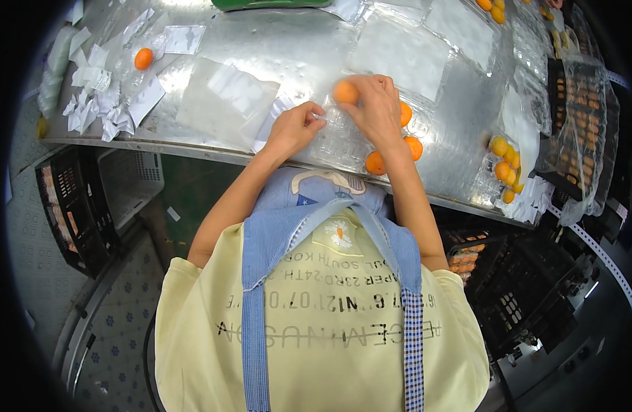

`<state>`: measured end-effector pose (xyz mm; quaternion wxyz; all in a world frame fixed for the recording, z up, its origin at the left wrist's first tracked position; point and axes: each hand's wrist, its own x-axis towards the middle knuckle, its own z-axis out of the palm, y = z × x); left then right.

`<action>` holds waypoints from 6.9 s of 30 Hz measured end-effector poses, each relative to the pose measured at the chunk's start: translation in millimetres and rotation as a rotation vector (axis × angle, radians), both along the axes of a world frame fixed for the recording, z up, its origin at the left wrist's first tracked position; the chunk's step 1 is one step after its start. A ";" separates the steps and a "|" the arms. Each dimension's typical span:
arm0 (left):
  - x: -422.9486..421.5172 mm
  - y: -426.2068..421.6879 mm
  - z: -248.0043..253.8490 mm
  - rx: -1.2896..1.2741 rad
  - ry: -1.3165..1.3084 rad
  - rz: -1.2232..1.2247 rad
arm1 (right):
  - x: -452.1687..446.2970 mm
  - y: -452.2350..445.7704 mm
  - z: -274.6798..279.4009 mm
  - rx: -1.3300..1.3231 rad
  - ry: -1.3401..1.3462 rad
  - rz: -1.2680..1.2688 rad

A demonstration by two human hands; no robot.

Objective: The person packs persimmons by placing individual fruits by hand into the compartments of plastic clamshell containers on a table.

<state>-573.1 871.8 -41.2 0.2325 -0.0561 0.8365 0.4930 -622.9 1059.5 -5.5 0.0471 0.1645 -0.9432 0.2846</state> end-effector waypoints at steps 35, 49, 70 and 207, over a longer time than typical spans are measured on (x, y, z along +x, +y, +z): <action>0.9 -1.8 -9.8 0.048 -0.012 -0.007 | 110.6 74.5 45.5 -1.253 -0.849 -0.384; -0.1 -1.9 -10.0 0.079 -0.015 -0.015 | 103.6 64.7 44.7 -1.245 -0.926 -0.365; -1.8 -3.6 -19.8 0.201 -0.057 0.004 | 20.9 249.2 71.7 -1.348 -0.312 -0.603; 13.1 179.6 -12.1 0.190 0.122 0.212 | 490.9 502.1 -49.4 0.427 -0.100 -1.975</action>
